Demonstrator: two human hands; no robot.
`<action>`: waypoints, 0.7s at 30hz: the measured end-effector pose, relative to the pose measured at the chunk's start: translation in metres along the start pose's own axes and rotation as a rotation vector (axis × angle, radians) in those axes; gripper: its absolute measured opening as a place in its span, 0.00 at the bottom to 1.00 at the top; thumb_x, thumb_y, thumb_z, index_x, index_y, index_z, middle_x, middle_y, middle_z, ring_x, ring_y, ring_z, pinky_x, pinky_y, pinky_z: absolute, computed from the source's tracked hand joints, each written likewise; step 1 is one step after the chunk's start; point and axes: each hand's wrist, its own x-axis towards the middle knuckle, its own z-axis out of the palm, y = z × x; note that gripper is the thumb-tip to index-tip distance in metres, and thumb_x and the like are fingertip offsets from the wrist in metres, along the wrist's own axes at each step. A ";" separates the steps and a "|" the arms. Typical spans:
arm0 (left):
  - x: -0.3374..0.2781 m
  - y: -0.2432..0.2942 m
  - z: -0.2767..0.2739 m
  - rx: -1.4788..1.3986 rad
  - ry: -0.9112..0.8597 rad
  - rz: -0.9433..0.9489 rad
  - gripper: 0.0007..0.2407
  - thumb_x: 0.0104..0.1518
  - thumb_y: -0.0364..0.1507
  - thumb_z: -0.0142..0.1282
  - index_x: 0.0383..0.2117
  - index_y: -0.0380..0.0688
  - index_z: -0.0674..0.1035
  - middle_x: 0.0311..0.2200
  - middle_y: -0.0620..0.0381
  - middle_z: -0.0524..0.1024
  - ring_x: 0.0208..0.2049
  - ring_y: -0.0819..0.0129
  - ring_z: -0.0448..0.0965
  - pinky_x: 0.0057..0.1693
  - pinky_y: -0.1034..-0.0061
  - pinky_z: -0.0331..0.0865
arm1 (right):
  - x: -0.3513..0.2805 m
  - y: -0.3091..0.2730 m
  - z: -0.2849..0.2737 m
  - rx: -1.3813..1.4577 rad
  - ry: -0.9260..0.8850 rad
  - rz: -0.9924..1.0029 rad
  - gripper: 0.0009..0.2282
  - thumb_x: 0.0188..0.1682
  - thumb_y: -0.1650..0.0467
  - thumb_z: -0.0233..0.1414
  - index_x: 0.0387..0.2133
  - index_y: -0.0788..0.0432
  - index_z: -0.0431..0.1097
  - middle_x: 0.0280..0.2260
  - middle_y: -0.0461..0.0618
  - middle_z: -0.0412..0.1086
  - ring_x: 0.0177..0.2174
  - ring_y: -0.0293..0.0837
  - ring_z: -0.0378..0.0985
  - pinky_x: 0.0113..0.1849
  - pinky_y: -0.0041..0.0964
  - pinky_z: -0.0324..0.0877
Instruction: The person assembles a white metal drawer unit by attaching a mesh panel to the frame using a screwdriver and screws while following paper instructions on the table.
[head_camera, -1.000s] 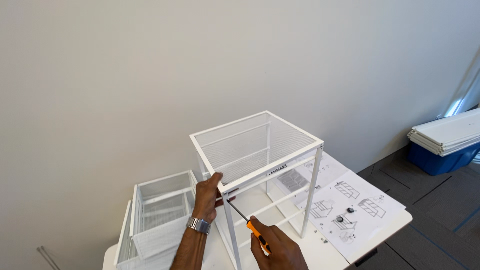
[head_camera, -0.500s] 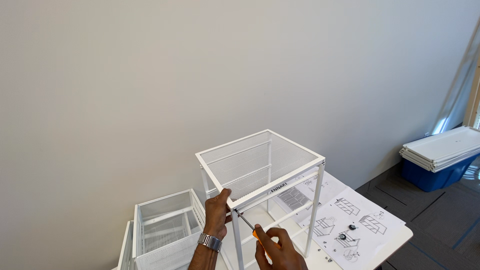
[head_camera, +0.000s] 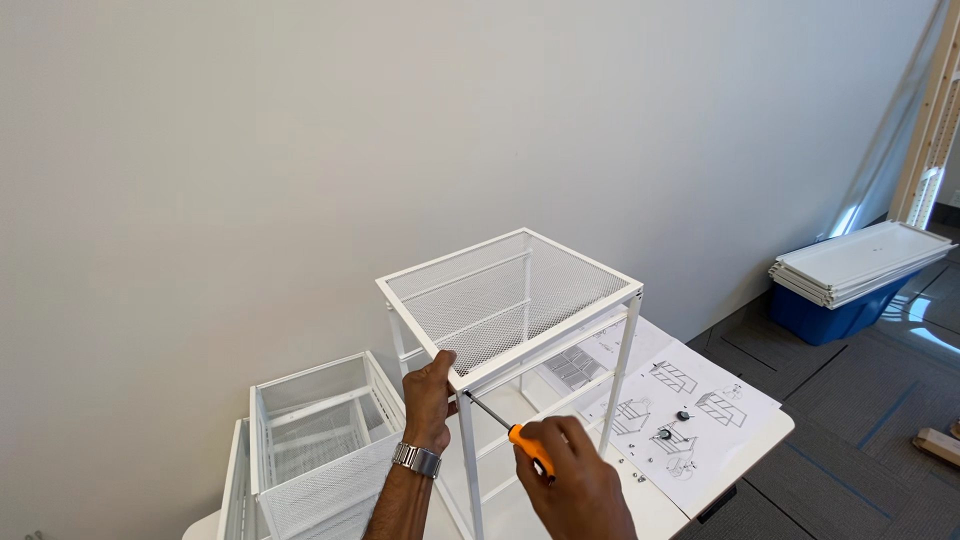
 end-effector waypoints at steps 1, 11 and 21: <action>0.000 0.000 0.000 0.013 0.001 0.006 0.20 0.56 0.35 0.67 0.13 0.54 0.65 0.14 0.65 0.62 0.18 0.73 0.61 0.29 0.72 0.63 | -0.003 0.004 0.009 -0.057 0.180 -0.166 0.07 0.49 0.66 0.63 0.40 0.42 0.77 0.40 0.32 0.75 0.22 0.37 0.77 0.24 0.37 0.75; -0.005 -0.002 0.003 -0.009 0.010 0.009 0.23 0.57 0.33 0.67 0.12 0.54 0.61 0.13 0.66 0.58 0.17 0.73 0.58 0.28 0.71 0.56 | 0.015 -0.061 -0.040 0.322 -0.226 0.694 0.10 0.54 0.58 0.58 0.45 0.41 0.81 0.23 0.47 0.86 0.11 0.42 0.68 0.27 0.32 0.73; 0.002 -0.011 0.003 -0.041 -0.010 0.014 0.21 0.58 0.33 0.66 0.11 0.52 0.65 0.12 0.65 0.61 0.17 0.74 0.59 0.27 0.74 0.53 | -0.008 -0.006 0.012 -0.155 0.148 -0.134 0.08 0.48 0.68 0.60 0.38 0.38 0.75 0.40 0.31 0.72 0.17 0.46 0.71 0.15 0.42 0.68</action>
